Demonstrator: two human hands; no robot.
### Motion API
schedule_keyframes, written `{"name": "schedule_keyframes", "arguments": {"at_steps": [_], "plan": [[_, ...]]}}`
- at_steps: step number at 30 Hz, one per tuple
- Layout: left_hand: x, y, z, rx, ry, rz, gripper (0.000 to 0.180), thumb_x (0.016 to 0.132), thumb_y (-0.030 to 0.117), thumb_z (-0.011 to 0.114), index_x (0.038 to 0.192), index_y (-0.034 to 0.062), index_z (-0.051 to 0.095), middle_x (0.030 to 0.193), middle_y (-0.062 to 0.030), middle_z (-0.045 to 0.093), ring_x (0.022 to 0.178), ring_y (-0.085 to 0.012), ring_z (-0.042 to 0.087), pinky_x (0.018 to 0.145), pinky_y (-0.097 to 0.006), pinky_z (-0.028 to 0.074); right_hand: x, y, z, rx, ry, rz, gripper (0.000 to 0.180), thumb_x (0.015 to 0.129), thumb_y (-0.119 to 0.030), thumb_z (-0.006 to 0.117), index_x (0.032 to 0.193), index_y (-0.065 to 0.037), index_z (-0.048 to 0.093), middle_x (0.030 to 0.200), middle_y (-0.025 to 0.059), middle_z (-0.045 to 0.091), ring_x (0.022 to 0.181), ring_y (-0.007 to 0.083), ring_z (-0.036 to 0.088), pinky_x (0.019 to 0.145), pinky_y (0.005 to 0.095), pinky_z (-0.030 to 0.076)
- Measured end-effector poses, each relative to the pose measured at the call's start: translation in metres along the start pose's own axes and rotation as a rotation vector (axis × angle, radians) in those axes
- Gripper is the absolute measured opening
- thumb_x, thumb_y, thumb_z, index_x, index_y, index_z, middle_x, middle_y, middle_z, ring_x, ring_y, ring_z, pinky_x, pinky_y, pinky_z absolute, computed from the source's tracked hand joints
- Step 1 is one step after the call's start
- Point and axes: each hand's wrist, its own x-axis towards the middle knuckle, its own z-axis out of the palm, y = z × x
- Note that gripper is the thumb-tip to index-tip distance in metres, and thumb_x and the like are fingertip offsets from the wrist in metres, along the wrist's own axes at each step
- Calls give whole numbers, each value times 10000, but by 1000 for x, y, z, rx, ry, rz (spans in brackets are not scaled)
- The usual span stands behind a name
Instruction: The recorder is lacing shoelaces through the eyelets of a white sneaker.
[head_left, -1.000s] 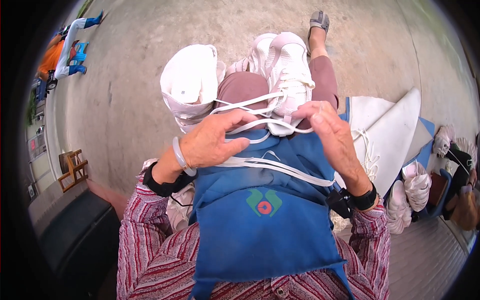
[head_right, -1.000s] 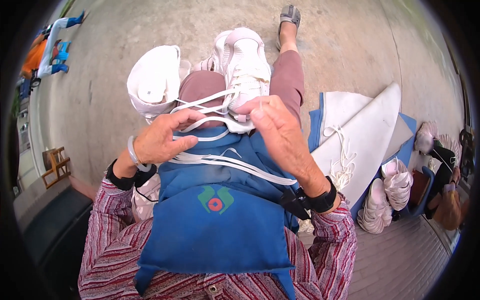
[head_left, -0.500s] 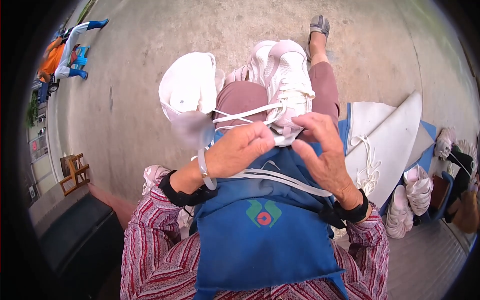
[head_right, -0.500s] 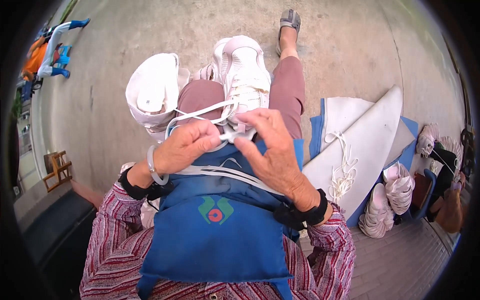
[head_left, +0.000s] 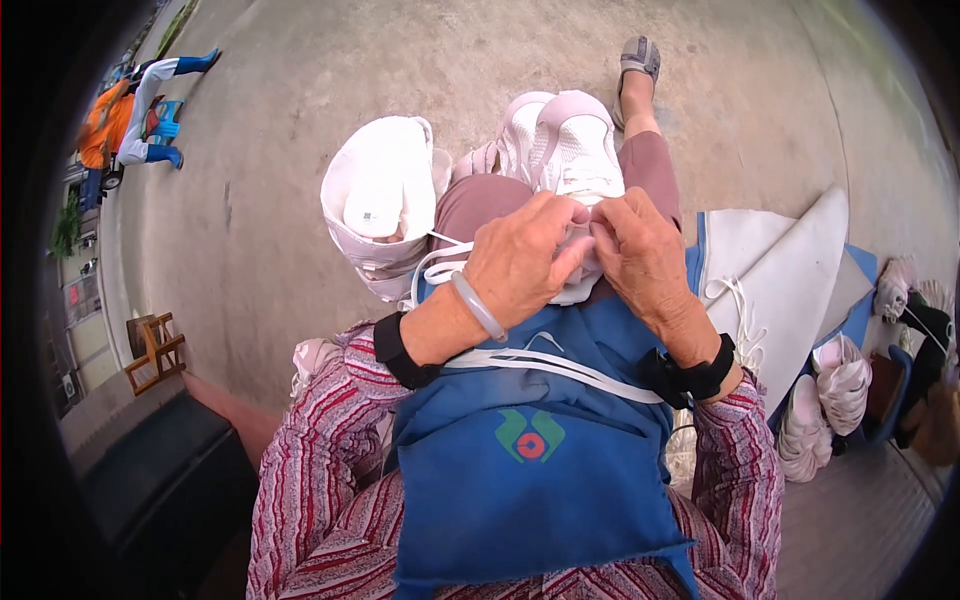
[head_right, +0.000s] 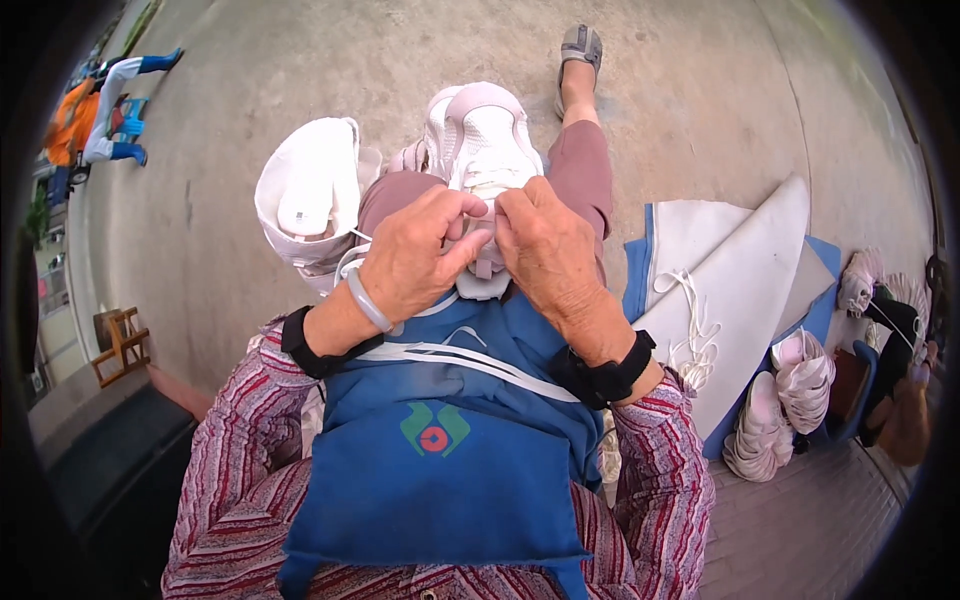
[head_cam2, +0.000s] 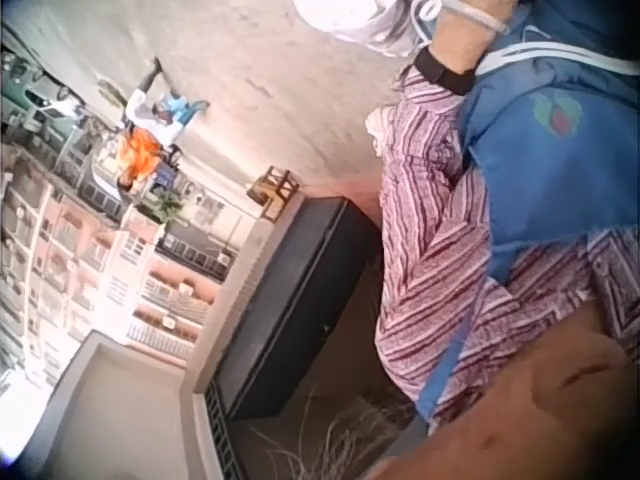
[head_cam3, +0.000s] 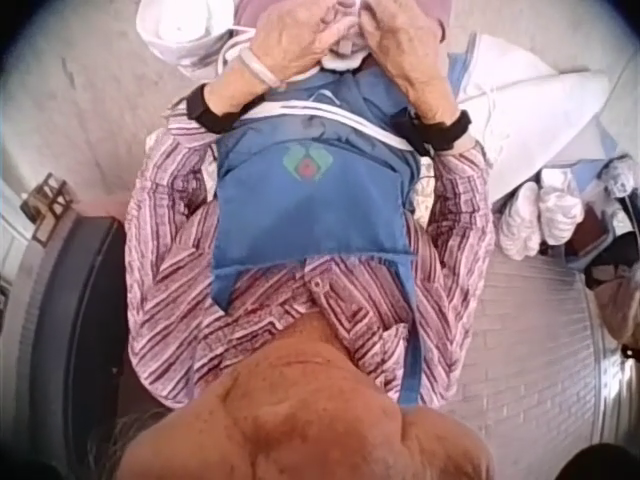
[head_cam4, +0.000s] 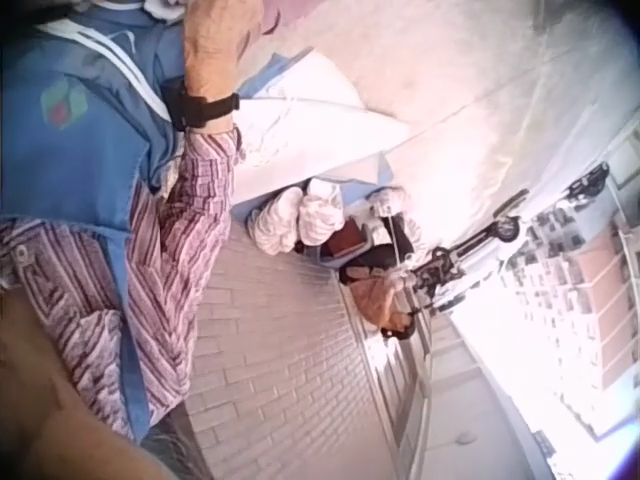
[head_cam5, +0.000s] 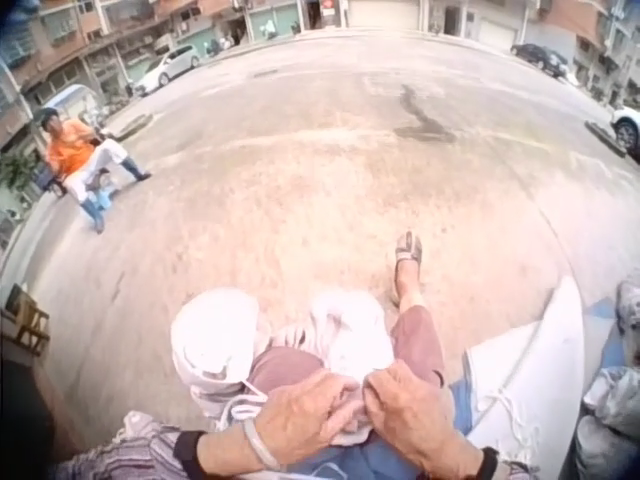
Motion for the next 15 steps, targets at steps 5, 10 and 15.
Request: {"name": "schedule_keyframes", "arguments": {"at_steps": [5, 10, 15], "plan": [[6, -16, 5, 250, -4, 88, 141, 802, 45, 601, 935, 52, 553, 824, -107, 577, 708, -313, 603, 566, -384, 471, -2, 5, -4, -48, -45, -81, 123, 792, -70, 608, 902, -53, 557, 831, 115, 520, 715, 312, 587, 609, 389, 478], [4, -23, -1, 228, 31, 114, 152, 803, 32, 581, 951, 61, 564, 819, -104, 575, 705, -319, 602, 559, -392, 469, -13, 17, -3, -20, -73, -138, 179, 783, -71, 616, 948, -58, 546, 849, 109, 526, 730, 304, 588, 609, 379, 482], [2, -17, 6, 286, 3, 54, 158, 814, 26, 562, 970, 49, 567, 815, -108, 561, 703, -314, 599, 557, -390, 472, -14, 10, -1, 57, 18, -66, 184, 771, -76, 632, 941, -66, 561, 847, 103, 526, 718, 302, 589, 598, 366, 488]]}}
